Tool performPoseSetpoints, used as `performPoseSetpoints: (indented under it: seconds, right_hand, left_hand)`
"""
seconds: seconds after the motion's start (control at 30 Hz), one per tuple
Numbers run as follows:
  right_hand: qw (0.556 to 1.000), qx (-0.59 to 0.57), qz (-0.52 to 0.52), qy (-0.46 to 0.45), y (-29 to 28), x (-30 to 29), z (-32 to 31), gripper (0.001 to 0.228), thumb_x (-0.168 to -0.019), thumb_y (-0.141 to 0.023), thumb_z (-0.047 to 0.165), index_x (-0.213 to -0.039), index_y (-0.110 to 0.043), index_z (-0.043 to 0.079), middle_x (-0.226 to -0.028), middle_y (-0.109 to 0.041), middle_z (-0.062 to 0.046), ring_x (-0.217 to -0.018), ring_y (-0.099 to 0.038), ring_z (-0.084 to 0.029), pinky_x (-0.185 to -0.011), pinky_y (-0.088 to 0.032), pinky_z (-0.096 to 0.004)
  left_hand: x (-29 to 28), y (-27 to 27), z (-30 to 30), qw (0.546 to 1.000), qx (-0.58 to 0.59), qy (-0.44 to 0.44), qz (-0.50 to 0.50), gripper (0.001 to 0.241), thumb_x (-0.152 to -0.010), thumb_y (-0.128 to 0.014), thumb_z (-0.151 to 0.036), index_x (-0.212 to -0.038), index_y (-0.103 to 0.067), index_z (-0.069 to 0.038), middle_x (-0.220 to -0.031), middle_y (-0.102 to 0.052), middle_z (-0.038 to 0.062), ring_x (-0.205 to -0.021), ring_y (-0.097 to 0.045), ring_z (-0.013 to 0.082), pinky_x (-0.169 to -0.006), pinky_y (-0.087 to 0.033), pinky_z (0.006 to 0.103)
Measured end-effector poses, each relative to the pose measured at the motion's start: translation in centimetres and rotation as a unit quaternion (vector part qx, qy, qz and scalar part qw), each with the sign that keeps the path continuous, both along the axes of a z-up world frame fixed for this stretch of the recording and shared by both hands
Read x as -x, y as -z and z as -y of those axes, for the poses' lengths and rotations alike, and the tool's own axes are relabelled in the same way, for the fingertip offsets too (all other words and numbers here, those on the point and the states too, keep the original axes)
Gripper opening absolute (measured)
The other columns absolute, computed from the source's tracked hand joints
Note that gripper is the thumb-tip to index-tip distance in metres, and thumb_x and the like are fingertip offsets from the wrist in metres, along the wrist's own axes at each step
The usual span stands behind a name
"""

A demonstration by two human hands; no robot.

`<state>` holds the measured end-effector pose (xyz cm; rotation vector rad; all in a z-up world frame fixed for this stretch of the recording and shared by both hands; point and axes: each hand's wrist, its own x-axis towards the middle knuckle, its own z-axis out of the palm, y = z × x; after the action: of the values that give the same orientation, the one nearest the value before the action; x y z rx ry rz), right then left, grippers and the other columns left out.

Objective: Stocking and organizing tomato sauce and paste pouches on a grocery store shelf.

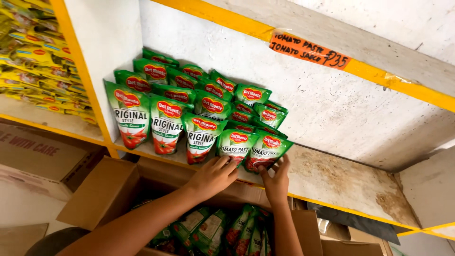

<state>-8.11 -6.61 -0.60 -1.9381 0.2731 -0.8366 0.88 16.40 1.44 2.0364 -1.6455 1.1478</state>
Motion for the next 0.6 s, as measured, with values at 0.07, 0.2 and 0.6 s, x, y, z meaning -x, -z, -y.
performPoseSetpoints:
  seconds: [0.07, 0.2, 0.6]
  right_hand:
    - [0.999, 0.02, 0.004, 0.05, -1.2, 0.6, -1.8, 0.081, -0.081, -0.08, 0.015, -0.146, -0.032, 0.002, -0.128, -0.06, -0.013, -0.107, -0.067, -0.022, -0.086, -0.055, -0.035]
    - [0.981, 0.129, -0.004, 0.145, -2.7, 1.6, -4.0, 0.102, -0.071, -0.089, 0.018, -0.151, -0.027, 0.001, -0.13, -0.054, -0.026, -0.097, -0.064, -0.035, -0.08, -0.054, -0.044]
    - [0.971, 0.087, -0.146, 0.166, -3.0, -1.1, -4.0, 0.068, -0.078, -0.082, 0.017, -0.134, -0.045, 0.003, -0.097, -0.077, -0.018, -0.085, -0.077, -0.031, -0.071, -0.058, -0.042]
  left_hand:
    - [0.8, -0.3, -0.3, 1.0, -0.002, -0.01, -0.015, 0.017, -0.079, -0.067, -0.017, -0.094, -0.067, -0.01, -0.117, -0.059, 0.007, -0.111, -0.057, 0.0254, -0.087, -0.055, 0.0377]
    - [1.9, 0.0, -0.9, 0.997, 0.016, -0.061, -0.045, 0.024, -0.077, -0.067, -0.019, -0.099, -0.067, -0.01, -0.103, -0.056, 0.007, -0.097, -0.059, 0.0252, -0.079, -0.055, 0.0427]
    - [0.2, 1.9, 1.7, 0.979, 0.06, -0.121, -0.152, 0.017, -0.077, -0.068, -0.011, -0.093, -0.062, -0.009, -0.096, -0.053, 0.011, -0.083, -0.062, 0.0277, -0.059, -0.057, 0.0398]
